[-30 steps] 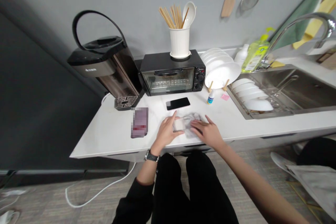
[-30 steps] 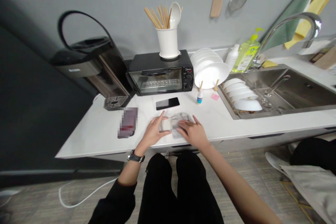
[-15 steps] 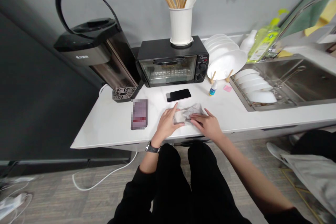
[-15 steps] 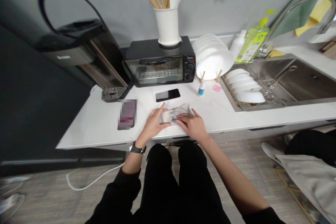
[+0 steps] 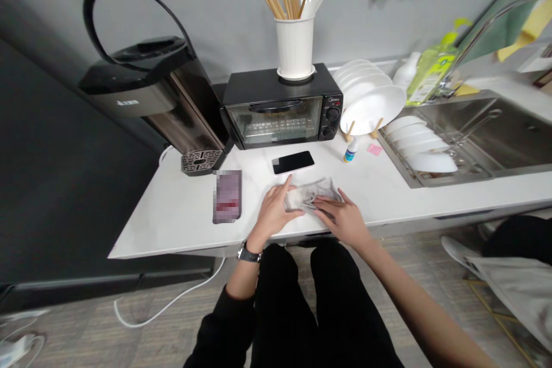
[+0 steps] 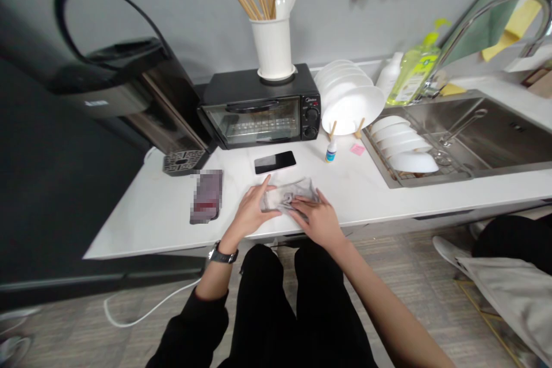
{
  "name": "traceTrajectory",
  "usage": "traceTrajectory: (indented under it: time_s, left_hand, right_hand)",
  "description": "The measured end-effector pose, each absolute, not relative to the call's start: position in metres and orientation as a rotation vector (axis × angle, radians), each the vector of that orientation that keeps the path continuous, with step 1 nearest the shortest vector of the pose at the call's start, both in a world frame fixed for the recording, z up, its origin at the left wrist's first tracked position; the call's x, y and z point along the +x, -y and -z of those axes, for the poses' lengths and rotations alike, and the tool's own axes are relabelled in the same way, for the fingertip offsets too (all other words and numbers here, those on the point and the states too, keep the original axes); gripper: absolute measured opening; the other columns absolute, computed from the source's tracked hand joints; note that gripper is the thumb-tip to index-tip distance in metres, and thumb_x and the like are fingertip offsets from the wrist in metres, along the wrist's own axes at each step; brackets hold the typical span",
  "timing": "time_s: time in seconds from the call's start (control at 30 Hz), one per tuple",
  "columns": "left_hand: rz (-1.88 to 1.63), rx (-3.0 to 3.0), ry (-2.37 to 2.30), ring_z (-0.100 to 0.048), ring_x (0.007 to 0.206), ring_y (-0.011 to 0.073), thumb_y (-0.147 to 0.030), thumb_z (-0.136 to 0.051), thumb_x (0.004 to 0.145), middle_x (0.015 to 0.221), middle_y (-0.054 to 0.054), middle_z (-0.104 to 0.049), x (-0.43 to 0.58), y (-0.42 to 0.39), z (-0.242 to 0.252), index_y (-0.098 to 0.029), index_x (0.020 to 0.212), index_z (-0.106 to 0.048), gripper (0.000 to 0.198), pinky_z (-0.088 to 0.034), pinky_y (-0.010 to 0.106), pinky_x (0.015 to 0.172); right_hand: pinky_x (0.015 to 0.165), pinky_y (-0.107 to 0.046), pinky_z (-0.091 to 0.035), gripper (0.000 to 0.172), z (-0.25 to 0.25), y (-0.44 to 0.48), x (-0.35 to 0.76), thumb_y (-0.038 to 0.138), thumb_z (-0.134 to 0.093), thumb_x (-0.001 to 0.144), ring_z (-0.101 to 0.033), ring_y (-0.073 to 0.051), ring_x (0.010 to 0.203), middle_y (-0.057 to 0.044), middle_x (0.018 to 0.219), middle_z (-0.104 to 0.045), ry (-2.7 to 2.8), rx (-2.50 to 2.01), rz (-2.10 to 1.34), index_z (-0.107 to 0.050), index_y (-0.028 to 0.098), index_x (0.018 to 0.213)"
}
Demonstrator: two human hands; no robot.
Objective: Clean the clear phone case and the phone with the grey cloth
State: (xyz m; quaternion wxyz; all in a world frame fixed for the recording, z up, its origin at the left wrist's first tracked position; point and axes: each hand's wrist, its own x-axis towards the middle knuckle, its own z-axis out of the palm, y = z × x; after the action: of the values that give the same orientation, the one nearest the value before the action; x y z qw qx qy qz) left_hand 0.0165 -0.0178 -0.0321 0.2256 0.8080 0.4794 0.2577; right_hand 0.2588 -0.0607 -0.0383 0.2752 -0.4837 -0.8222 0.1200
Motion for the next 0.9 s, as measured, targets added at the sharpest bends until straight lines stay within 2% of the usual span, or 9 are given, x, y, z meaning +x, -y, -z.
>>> traceTrajectory:
  time_s: [0.13, 0.23, 0.33, 0.43, 0.57, 0.67, 0.77, 0.9]
  left_hand:
    - [-0.714, 2.226, -1.327, -0.055, 0.126, 0.0305, -0.036, -0.088, 0.079, 0.142, 0.006, -0.066, 0.018, 0.017, 0.032, -0.033, 0.167, -0.013, 0.116, -0.041, 0.046, 0.11]
    - [-0.701, 2.249, -1.322, -0.055, 0.124, 0.0316, -0.039, -0.084, 0.082, 0.141, 0.009, -0.064, 0.016, 0.016, 0.035, -0.028, 0.167, -0.016, 0.11, -0.043, 0.046, 0.107]
    - [-0.69, 2.273, -1.305, -0.054, 0.124, 0.0312, -0.038, -0.08, 0.085, 0.144, 0.012, -0.061, 0.014, 0.016, 0.037, -0.024, 0.168, -0.015, 0.106, -0.044, 0.043, 0.107]
    - [-0.684, 2.283, -1.301, -0.052, 0.127, 0.0309, -0.035, -0.078, 0.086, 0.145, 0.009, -0.061, 0.015, 0.018, 0.036, -0.026, 0.168, -0.014, 0.104, -0.042, 0.044, 0.109]
    - [-0.692, 2.266, -1.326, -0.053, 0.127, 0.0316, -0.039, -0.08, 0.085, 0.144, 0.008, -0.061, 0.018, 0.02, 0.032, -0.029, 0.167, -0.013, 0.107, -0.041, 0.046, 0.109]
    - [-0.684, 2.253, -1.332, -0.053, 0.128, 0.0321, -0.041, -0.081, 0.084, 0.143, 0.008, -0.062, 0.018, 0.019, 0.032, -0.031, 0.167, -0.014, 0.107, -0.04, 0.047, 0.11]
    - [-0.681, 2.261, -1.325, -0.053, 0.127, 0.0326, -0.037, -0.079, 0.085, 0.142, 0.01, -0.062, 0.016, 0.018, 0.033, -0.028, 0.167, -0.014, 0.105, -0.041, 0.047, 0.108]
    - [-0.668, 2.279, -1.313, -0.055, 0.123, 0.0318, -0.027, -0.076, 0.084, 0.141, 0.012, -0.062, 0.014, 0.018, 0.034, -0.025, 0.168, -0.014, 0.104, -0.044, 0.046, 0.106]
  right_hand:
    - [0.126, -0.065, -0.019, 0.037, 0.043, 0.051, 0.263, 0.042, -0.054, 0.106, -0.067, -0.033, 0.128, -0.013, 0.134, -0.072, 2.125, -1.455, -0.13, -0.068, 0.022, 0.134]
    - [0.126, -0.064, -0.023, 0.049, 0.042, 0.044, 0.226, 0.049, -0.06, 0.101, -0.06, -0.036, 0.136, -0.018, 0.14, -0.067, 2.211, -1.37, -0.165, -0.066, 0.015, 0.136]
    - [0.126, -0.06, -0.026, 0.047, 0.037, 0.047, 0.199, 0.05, -0.061, 0.101, -0.061, -0.033, 0.135, -0.016, 0.139, -0.069, 2.298, -1.224, -0.3, -0.068, 0.016, 0.134]
    - [0.126, -0.057, -0.029, 0.038, 0.033, 0.056, 0.211, 0.047, -0.058, 0.104, -0.067, -0.028, 0.128, -0.01, 0.132, -0.074, 2.3, -1.172, -0.391, -0.071, 0.023, 0.129]
    - [0.125, -0.06, -0.028, 0.031, 0.035, 0.056, 0.257, 0.042, -0.053, 0.107, -0.071, -0.029, 0.122, -0.007, 0.127, -0.077, 2.203, -1.354, -0.28, -0.073, 0.027, 0.125]
    - [0.124, -0.066, -0.025, 0.036, 0.038, 0.047, 0.26, 0.043, -0.055, 0.106, -0.068, -0.034, 0.126, -0.013, 0.133, -0.073, 2.151, -1.475, -0.128, -0.07, 0.021, 0.13]
    - [0.122, -0.065, -0.031, 0.049, 0.04, 0.042, 0.227, 0.051, -0.061, 0.101, -0.061, -0.037, 0.134, -0.018, 0.139, -0.068, 2.212, -1.398, -0.136, -0.067, 0.016, 0.134]
    - [0.123, -0.055, -0.035, 0.042, 0.035, 0.052, 0.2, 0.05, -0.058, 0.103, -0.063, -0.03, 0.134, -0.012, 0.136, -0.071, 2.302, -1.176, -0.347, -0.07, 0.021, 0.132]
